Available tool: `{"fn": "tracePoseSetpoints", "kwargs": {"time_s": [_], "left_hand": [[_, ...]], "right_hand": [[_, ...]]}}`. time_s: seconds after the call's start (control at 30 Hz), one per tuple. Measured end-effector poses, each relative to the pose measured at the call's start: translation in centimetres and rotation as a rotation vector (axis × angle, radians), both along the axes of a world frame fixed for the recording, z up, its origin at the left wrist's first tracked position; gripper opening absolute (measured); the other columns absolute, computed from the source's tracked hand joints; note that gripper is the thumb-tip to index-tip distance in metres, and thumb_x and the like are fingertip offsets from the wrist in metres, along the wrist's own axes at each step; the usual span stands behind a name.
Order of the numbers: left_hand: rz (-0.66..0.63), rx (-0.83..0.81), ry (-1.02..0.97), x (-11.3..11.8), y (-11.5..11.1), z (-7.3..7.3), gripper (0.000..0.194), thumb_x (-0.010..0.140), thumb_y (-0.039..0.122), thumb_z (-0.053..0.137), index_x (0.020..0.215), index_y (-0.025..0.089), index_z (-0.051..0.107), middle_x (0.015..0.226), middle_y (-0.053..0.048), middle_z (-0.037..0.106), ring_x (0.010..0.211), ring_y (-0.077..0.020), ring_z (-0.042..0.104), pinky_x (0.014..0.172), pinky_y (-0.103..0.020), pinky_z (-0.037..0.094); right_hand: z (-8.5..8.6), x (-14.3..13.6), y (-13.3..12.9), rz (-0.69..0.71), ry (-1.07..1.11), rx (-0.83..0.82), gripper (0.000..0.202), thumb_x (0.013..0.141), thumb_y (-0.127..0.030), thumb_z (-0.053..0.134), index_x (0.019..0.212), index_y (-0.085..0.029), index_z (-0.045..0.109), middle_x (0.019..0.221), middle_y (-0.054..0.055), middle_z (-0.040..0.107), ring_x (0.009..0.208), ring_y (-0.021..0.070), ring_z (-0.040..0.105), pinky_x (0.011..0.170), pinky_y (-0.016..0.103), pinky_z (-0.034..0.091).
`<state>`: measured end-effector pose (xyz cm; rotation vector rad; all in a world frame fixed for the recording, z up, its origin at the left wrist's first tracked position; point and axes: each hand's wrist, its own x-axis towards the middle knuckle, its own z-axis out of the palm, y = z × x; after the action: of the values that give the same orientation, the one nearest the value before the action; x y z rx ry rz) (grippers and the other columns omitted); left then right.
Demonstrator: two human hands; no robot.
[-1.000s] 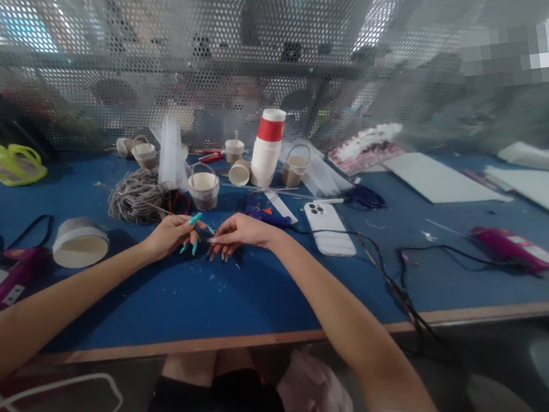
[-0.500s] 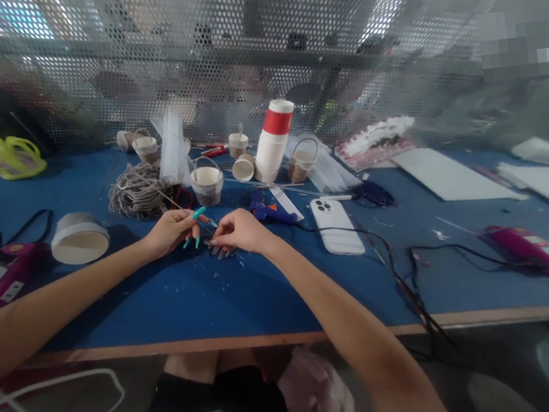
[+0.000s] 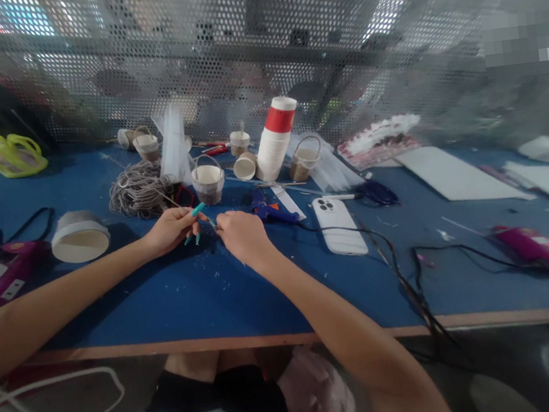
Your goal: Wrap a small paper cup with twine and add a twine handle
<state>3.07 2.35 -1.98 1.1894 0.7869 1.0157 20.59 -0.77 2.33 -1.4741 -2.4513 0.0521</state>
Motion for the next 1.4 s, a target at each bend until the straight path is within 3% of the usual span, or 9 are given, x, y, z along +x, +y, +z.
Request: {"fn": "tracePoseSetpoints", "kwargs": {"time_s": [0.13, 0.27, 0.37, 0.57, 0.77, 1.0, 1.1, 1.23, 1.4], "left_hand": [[0.014, -0.043, -0.028, 0.1, 0.0, 0.2, 0.022, 0.084, 0.022, 0.059, 0.069, 0.007, 0.066, 0.047, -0.001, 0.058, 0.038, -0.003, 0.045, 0.04, -0.015, 0.033], [0.018, -0.058, -0.027, 0.2, -0.2, 0.4, 0.022, 0.084, 0.022, 0.059, 0.069, 0.007, 0.066, 0.045, 0.0, 0.057, 0.037, -0.003, 0.044, 0.04, -0.015, 0.033], [0.015, -0.058, -0.028, 0.2, -0.2, 0.4, 0.022, 0.084, 0.021, 0.058, 0.07, 0.007, 0.066, 0.045, 0.0, 0.058, 0.037, -0.0028, 0.044, 0.04, -0.014, 0.033], [-0.001, -0.035, 0.0, 0.1, -0.2, 0.3, 0.02, 0.084, 0.023, 0.059, 0.074, 0.008, 0.068, 0.046, 0.0, 0.058, 0.038, -0.0035, 0.046, 0.041, -0.015, 0.034], [-0.007, 0.006, 0.012, 0.2, -0.3, 0.5, 0.021, 0.078, 0.027, 0.066, 0.069, 0.008, 0.067, 0.047, 0.0, 0.059, 0.039, -0.0037, 0.046, 0.04, -0.015, 0.035], [-0.008, 0.068, 0.04, 0.3, -0.1, 0.3, 0.024, 0.075, 0.032, 0.068, 0.071, 0.008, 0.068, 0.048, 0.0, 0.06, 0.038, -0.0041, 0.046, 0.039, -0.017, 0.036], [-0.012, 0.073, 0.023, 0.3, 0.0, 0.1, 0.024, 0.076, 0.032, 0.067, 0.073, 0.008, 0.068, 0.048, 0.001, 0.059, 0.038, -0.0041, 0.047, 0.04, -0.016, 0.036], [-0.011, 0.076, -0.008, 0.2, 0.2, -0.1, 0.023, 0.078, 0.031, 0.066, 0.07, 0.009, 0.066, 0.05, 0.0, 0.06, 0.039, -0.0043, 0.048, 0.04, -0.016, 0.037], [-0.005, 0.052, -0.023, 0.2, 0.2, -0.1, 0.024, 0.08, 0.031, 0.064, 0.072, 0.009, 0.065, 0.053, 0.0, 0.061, 0.04, -0.0038, 0.048, 0.042, -0.017, 0.039]], "right_hand": [[0.0, 0.3, 0.4, 0.069, 0.272, -0.155, 0.019, 0.078, -0.026, 0.064, 0.063, -0.017, 0.057, 0.06, 0.003, 0.061, 0.059, 0.0132, 0.055, 0.055, 0.026, 0.036], [-0.1, 0.8, 0.9, 0.106, 0.562, -0.448, 0.026, 0.079, -0.038, 0.062, 0.067, -0.016, 0.06, 0.06, 0.003, 0.065, 0.052, 0.0124, 0.058, 0.052, 0.025, 0.043], [-0.2, 0.9, 1.3, 0.108, 0.633, -0.63, 0.027, 0.075, -0.041, 0.066, 0.069, -0.014, 0.063, 0.064, 0.005, 0.068, 0.049, 0.0117, 0.06, 0.047, 0.023, 0.046], [-0.2, 1.0, 1.7, 0.083, 0.641, -0.789, 0.024, 0.075, -0.036, 0.067, 0.073, -0.012, 0.069, 0.071, 0.009, 0.071, 0.05, 0.0094, 0.062, 0.044, 0.019, 0.048], [-0.7, 1.2, 1.6, 0.083, 0.627, -0.633, 0.019, 0.075, -0.031, 0.066, 0.066, -0.014, 0.068, 0.063, 0.007, 0.07, 0.049, 0.0126, 0.063, 0.049, 0.024, 0.051], [-0.1, 0.2, 0.3, -0.023, 0.424, -0.211, 0.017, 0.075, -0.022, 0.065, 0.058, -0.018, 0.063, 0.054, 0.003, 0.064, 0.053, 0.0161, 0.061, 0.059, 0.03, 0.045], [-0.1, -0.2, -0.1, -0.053, 0.465, -0.192, 0.004, 0.075, -0.02, 0.066, 0.072, -0.017, 0.065, 0.057, 0.002, 0.065, 0.055, 0.016, 0.061, 0.061, 0.029, 0.044], [-0.2, -0.3, -0.1, -0.074, 0.5, -0.158, 0.021, 0.074, -0.017, 0.067, 0.095, -0.017, 0.065, 0.055, -0.001, 0.064, 0.056, 0.0155, 0.061, 0.061, 0.028, 0.044], [-0.5, -0.3, 0.1, -0.078, 0.542, -0.135, 0.019, 0.073, -0.018, 0.068, 0.092, -0.017, 0.063, 0.055, -0.001, 0.062, 0.056, 0.0146, 0.06, 0.06, 0.027, 0.043]]}}
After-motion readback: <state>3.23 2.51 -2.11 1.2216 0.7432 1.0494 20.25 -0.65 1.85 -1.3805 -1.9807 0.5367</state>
